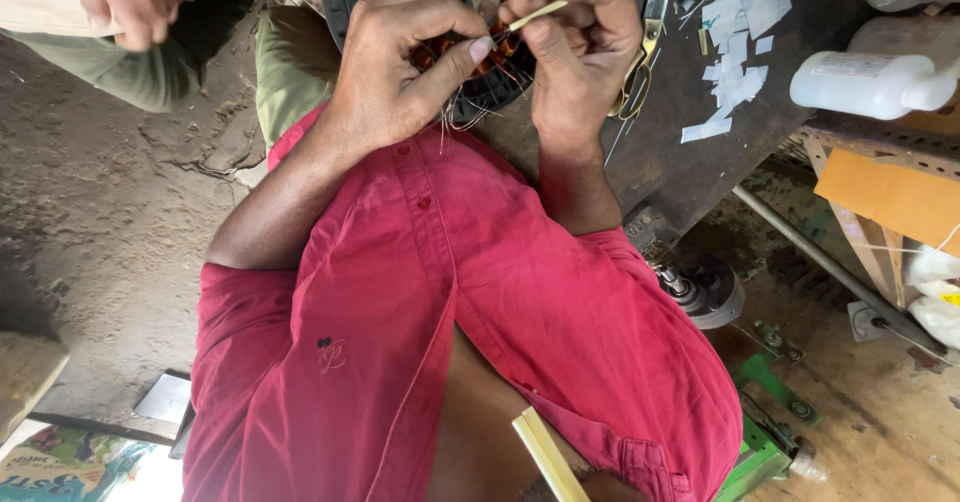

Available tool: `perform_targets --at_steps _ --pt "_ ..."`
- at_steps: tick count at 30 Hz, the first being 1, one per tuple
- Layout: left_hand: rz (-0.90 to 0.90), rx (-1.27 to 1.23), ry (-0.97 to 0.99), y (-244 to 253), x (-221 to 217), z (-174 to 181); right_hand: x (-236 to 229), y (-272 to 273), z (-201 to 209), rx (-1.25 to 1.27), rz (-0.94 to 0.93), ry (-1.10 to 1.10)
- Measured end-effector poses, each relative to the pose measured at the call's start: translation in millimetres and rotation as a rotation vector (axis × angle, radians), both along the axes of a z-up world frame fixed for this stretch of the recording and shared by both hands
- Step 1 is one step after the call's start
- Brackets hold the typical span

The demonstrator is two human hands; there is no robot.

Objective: The person works on a motor stator, stripping and twisting copper wires, then wrapping connections with insulating tape. They use scissors to cut tape and continue securing wire ends throughout the clip.

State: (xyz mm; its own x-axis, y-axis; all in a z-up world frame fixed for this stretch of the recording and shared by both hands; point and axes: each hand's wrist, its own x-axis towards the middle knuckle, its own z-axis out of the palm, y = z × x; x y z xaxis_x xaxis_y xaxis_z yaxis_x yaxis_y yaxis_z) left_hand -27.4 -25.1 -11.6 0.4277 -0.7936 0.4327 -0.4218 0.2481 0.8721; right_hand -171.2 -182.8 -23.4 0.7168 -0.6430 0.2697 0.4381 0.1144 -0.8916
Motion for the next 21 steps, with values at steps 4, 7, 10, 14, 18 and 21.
perform_targets --at_steps 4,7,10,14,18,21 --pt "0.06 -0.001 -0.037 -1.2 -2.4 -1.2 0.5 2.7 -1.9 -0.167 0.009 0.072" --pt "0.153 -0.053 -0.061 -6.7 -6.4 -3.5 -2.1 1.8 4.8 -0.195 0.025 0.083" --pt "0.196 -0.075 -0.082 -9.0 -8.7 -4.3 -1.4 1.2 14.4 -0.253 0.045 0.16" --pt "0.153 -0.073 -0.067 -2.9 -13.5 -5.1 2.9 3.0 19.4 -0.38 0.002 0.231" --pt "0.096 -0.072 -0.076 -0.1 -10.6 -2.0 5.7 -5.6 23.8 -0.679 0.006 0.17" --pt "0.165 -0.081 -0.235 1.6 -5.8 2.8 -0.1 -7.1 32.6 -0.883 -0.06 0.171"
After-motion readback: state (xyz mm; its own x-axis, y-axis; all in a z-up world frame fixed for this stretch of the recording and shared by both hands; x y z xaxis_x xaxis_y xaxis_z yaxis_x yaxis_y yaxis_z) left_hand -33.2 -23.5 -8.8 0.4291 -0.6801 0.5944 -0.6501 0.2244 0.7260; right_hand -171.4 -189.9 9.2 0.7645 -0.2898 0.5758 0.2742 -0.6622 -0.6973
